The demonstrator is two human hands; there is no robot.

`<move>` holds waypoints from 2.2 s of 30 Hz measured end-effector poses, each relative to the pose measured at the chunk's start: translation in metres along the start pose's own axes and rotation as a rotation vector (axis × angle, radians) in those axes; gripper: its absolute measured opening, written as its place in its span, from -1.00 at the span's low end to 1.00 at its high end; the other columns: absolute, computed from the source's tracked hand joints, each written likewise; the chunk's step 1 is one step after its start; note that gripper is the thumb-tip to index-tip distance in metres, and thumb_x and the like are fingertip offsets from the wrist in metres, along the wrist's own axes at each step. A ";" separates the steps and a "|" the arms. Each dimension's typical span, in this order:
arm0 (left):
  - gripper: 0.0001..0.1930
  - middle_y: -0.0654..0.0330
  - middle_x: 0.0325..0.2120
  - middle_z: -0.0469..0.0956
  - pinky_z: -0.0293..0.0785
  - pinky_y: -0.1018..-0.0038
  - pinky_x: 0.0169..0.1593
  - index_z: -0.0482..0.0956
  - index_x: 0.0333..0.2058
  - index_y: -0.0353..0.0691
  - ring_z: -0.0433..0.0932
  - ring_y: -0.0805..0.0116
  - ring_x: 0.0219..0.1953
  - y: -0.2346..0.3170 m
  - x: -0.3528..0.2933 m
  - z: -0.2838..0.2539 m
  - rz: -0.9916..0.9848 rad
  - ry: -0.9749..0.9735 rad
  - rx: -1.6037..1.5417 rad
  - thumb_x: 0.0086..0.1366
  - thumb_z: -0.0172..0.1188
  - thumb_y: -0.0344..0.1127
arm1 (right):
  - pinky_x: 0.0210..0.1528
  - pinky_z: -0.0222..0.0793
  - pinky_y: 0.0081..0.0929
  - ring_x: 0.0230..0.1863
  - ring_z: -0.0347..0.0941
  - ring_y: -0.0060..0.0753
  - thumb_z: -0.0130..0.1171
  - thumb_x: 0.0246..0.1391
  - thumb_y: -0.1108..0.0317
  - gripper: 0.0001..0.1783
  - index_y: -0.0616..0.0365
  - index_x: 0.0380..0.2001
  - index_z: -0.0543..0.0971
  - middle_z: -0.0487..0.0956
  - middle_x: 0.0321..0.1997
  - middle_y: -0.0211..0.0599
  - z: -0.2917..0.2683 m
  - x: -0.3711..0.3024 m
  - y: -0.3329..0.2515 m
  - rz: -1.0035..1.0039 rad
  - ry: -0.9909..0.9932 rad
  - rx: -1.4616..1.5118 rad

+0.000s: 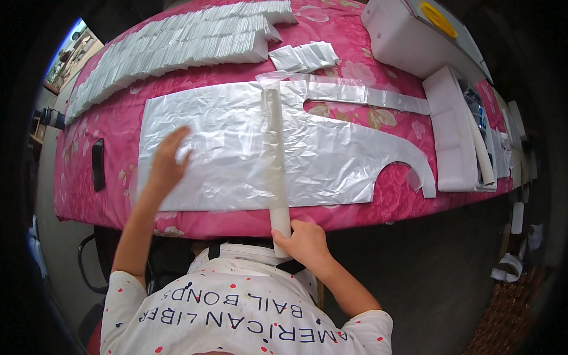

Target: The person wraps small white rectangular items in clear plastic film on a pink floral tablecloth. They unroll the film, place an item, fold the film around it, and set the wrapped item aside. The process repeats with multiple items.

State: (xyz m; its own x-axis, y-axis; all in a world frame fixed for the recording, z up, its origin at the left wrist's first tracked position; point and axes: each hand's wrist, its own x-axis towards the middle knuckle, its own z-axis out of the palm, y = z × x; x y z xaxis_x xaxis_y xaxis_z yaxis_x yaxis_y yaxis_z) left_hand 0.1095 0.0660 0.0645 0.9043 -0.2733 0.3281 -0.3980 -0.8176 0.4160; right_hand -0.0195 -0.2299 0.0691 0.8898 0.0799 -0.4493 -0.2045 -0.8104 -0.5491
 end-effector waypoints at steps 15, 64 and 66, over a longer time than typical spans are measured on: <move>-0.36 -0.16 0.22 0.00 -0.18 0.21 0.31 0.05 0.17 -0.48 -0.07 0.00 0.30 0.098 -0.001 0.128 0.212 -0.246 -0.023 0.16 -0.10 -0.22 | -0.41 0.40 -0.31 -0.51 0.51 -0.07 0.18 -0.11 -0.05 -0.50 0.29 -0.51 0.58 0.54 -0.60 -0.04 -0.016 0.001 0.020 0.059 -0.077 -0.002; -0.30 -0.17 0.23 0.00 -0.25 0.20 0.32 0.09 0.14 -0.55 -0.09 0.00 0.31 0.102 0.000 0.130 0.210 -0.281 0.032 0.11 -0.15 -0.14 | 0.07 0.24 -0.15 -0.27 0.36 -0.01 -0.14 0.09 0.43 -0.84 0.23 -0.46 0.42 0.40 -0.35 -0.03 -0.116 0.193 -0.132 -1.030 0.687 0.800; -0.29 -0.18 0.23 -0.03 -0.25 0.18 0.32 0.06 0.15 -0.56 -0.13 0.00 0.32 0.097 -0.005 0.141 0.263 -0.172 0.047 0.10 -0.13 -0.14 | 0.09 0.19 -0.01 -0.41 0.33 0.13 -0.07 0.01 0.48 -0.81 0.28 -0.64 0.40 0.37 -0.55 0.08 -0.034 0.197 -0.181 -1.150 0.482 0.736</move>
State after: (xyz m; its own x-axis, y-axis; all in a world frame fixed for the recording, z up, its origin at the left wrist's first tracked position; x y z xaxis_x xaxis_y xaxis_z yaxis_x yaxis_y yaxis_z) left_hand 0.0885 -0.0840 -0.0164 0.7857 -0.5568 0.2697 -0.6178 -0.7289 0.2950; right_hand 0.2063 -0.0876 0.1037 0.7211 0.1487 0.6767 0.6773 0.0547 -0.7337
